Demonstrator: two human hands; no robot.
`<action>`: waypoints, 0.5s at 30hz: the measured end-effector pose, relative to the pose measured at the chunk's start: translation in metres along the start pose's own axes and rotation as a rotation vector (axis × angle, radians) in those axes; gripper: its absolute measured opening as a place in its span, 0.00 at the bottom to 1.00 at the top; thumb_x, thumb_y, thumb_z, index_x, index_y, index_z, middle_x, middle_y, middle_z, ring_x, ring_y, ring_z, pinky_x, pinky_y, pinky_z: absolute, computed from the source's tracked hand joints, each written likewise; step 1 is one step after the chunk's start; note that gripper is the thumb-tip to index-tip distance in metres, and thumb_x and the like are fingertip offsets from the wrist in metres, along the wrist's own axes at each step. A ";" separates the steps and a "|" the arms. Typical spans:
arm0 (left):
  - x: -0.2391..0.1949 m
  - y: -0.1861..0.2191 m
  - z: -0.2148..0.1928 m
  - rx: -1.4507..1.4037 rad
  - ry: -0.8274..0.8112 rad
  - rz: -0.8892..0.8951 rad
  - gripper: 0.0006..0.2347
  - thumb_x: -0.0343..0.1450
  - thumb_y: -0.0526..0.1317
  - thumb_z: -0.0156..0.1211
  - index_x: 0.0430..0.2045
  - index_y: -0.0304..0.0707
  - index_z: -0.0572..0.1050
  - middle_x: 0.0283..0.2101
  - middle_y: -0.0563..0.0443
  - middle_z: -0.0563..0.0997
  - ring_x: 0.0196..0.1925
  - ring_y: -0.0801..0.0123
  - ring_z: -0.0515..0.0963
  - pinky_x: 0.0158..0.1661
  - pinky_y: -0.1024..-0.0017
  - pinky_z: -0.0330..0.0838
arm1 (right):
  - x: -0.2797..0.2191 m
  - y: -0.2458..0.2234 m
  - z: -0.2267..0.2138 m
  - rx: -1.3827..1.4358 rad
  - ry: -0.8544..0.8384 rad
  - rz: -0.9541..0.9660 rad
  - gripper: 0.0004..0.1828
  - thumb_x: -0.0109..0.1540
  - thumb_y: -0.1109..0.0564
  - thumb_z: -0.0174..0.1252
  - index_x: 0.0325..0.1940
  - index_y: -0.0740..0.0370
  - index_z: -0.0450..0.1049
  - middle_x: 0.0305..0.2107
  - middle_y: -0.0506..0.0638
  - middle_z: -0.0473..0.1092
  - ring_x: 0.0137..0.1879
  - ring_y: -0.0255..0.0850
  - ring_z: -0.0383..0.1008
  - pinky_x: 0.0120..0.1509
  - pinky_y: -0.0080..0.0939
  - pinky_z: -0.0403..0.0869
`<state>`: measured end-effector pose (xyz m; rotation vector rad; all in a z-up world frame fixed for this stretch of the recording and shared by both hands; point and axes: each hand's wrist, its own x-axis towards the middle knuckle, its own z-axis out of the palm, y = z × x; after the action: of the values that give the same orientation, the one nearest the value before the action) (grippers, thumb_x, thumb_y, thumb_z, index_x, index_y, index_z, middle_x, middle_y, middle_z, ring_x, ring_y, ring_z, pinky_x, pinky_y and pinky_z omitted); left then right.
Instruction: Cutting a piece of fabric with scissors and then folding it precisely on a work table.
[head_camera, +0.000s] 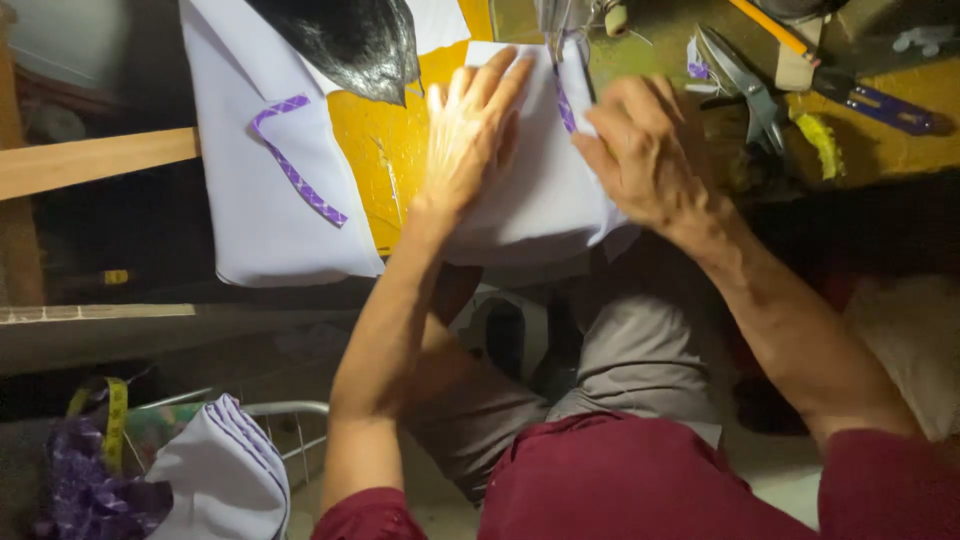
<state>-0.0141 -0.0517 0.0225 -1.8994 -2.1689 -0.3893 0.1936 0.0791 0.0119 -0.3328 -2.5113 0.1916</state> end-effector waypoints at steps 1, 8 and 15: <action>-0.007 0.017 -0.008 -0.006 -0.008 -0.001 0.25 0.73 0.37 0.56 0.68 0.48 0.62 0.69 0.51 0.69 0.55 0.56 0.71 0.47 0.56 0.63 | -0.008 -0.008 -0.003 0.003 -0.007 0.006 0.15 0.72 0.48 0.64 0.41 0.62 0.80 0.38 0.53 0.71 0.42 0.43 0.64 0.46 0.41 0.65; -0.033 0.090 0.009 -0.806 0.123 -0.530 0.13 0.74 0.52 0.54 0.25 0.47 0.77 0.15 0.47 0.75 0.19 0.52 0.78 0.25 0.61 0.71 | -0.044 -0.022 -0.017 0.139 -0.217 0.315 0.13 0.63 0.48 0.66 0.40 0.55 0.70 0.27 0.50 0.70 0.38 0.55 0.78 0.41 0.54 0.74; -0.033 0.130 -0.018 -0.918 -0.107 -0.694 0.15 0.63 0.45 0.56 0.10 0.44 0.58 0.16 0.57 0.56 0.23 0.72 0.56 0.27 0.64 0.54 | -0.010 -0.051 -0.108 0.410 -0.267 0.340 0.08 0.69 0.57 0.57 0.38 0.60 0.80 0.31 0.48 0.77 0.37 0.39 0.74 0.42 0.43 0.68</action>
<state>0.1190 -0.0722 0.0338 -1.3639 -2.9802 -1.6703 0.2542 0.0339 0.1050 -0.5923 -2.5713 0.9244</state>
